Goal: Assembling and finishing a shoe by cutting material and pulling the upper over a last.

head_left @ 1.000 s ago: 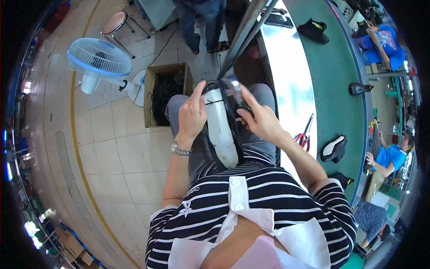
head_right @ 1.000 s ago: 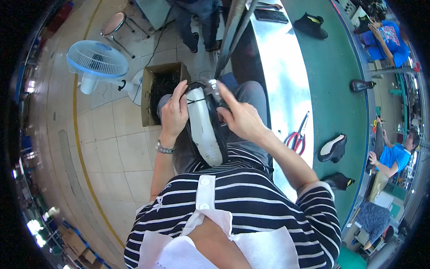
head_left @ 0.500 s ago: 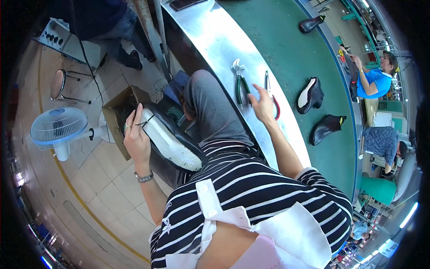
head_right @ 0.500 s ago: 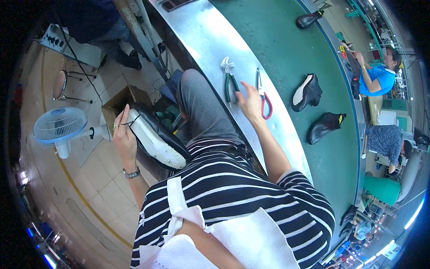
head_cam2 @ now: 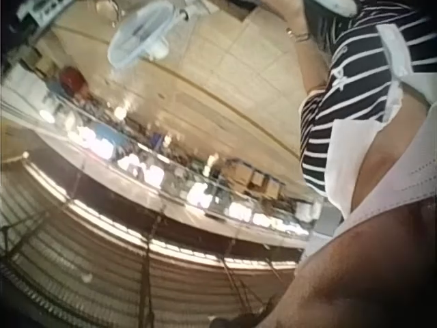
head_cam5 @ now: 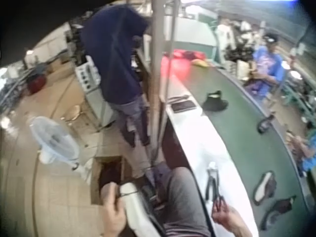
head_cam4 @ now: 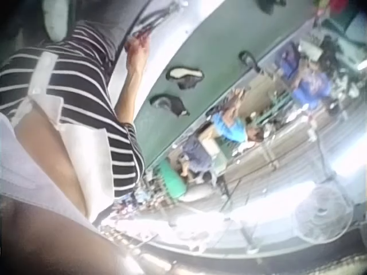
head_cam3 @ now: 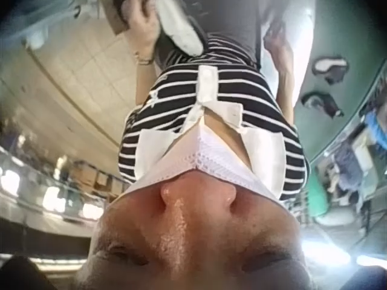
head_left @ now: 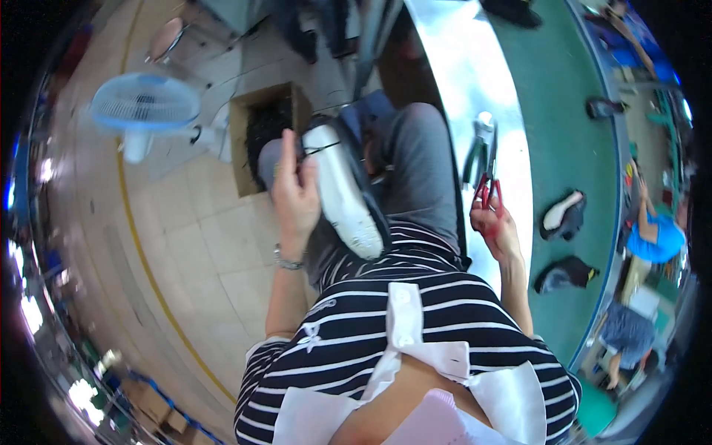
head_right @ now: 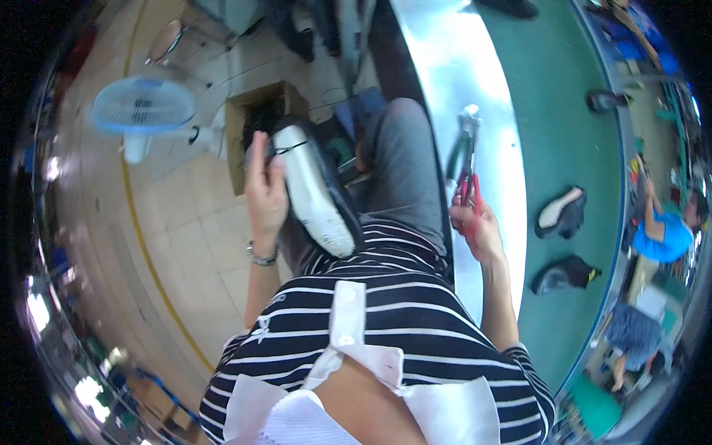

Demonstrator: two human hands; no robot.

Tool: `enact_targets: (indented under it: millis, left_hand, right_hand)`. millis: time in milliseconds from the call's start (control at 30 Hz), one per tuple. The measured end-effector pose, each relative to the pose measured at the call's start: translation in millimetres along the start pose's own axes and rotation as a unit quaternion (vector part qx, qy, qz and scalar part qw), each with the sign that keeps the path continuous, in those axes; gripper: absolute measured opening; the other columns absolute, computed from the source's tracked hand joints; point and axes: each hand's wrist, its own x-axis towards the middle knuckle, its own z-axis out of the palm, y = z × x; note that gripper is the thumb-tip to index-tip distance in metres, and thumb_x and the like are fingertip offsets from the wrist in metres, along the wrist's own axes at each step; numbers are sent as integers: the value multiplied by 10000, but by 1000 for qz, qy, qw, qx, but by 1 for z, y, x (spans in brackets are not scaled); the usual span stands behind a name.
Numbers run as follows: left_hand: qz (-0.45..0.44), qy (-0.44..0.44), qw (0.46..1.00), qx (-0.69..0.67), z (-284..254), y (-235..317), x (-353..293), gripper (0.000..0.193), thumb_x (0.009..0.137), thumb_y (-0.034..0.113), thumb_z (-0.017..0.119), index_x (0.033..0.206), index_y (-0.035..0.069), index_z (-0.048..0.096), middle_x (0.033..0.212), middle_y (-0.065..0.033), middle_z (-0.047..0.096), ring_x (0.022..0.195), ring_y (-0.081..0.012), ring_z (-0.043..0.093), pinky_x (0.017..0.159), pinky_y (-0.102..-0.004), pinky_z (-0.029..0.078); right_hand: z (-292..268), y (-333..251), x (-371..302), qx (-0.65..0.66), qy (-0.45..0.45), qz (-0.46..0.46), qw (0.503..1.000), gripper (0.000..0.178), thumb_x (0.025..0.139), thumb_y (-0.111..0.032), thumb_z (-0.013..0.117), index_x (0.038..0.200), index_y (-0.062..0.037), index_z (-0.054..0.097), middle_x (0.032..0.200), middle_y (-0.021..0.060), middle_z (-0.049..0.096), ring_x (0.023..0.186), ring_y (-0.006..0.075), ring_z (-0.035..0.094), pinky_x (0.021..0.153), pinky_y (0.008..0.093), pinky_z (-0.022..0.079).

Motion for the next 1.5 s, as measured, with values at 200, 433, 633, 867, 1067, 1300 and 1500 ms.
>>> enact_targets:
  millis: [200,433,633,867,1067,1300,1500]
  left_hand:
    - [-82,22,993,-84,20,-2,-35,615,954,255,567,1416,-64,315,1354,-271,466,1246,-347,479,1040,-369,360]
    - [-66,65,993,-79,21,-5,-32,492,975,254,514,1335,-74,439,1279,-255,539,1190,-358,530,1007,-373,392]
    - [-69,45,994,-75,20,-4,-28,494,960,228,532,1343,-68,438,1338,-262,496,1236,-369,495,1031,-385,377]
    - [98,122,977,145,9,5,-1,212,830,138,692,1007,23,712,1311,-102,568,1246,-299,485,1039,-381,380]
    - [94,158,982,33,2,5,1,57,851,40,641,857,-16,650,939,-99,660,977,-284,609,863,-364,468]
    - [143,349,917,-126,-63,66,1,75,876,17,640,902,-47,671,1029,-129,631,918,-203,603,790,-298,492]
    - [119,338,931,69,-107,13,33,236,886,60,648,1088,-62,662,1119,-150,599,954,-198,589,814,-302,494]
  right_hand:
    - [101,-31,-18,-91,-358,130,920,950,683,-694,713,1280,6,478,828,-36,471,684,62,476,558,184,390]
    - [153,-32,-8,-136,-325,203,914,663,873,-665,509,1077,-38,574,741,-29,525,585,70,531,495,179,433]
    - [158,-10,-5,-297,-237,30,925,506,946,-522,502,784,-47,563,548,-7,466,464,63,467,433,218,372]
    - [130,-35,5,-360,-125,-139,914,319,908,-313,660,774,-33,591,632,-39,494,592,49,430,537,228,339]
    - [50,-34,60,-380,149,-195,892,264,867,-259,699,931,-6,664,650,16,581,589,83,515,533,262,394]
    - [-66,11,84,-562,321,-165,745,513,799,-358,720,1096,51,634,789,164,654,710,292,634,689,397,488]
    - [-87,41,76,-580,336,-282,686,453,819,-213,705,1191,27,610,1068,205,621,1004,322,589,882,397,459]
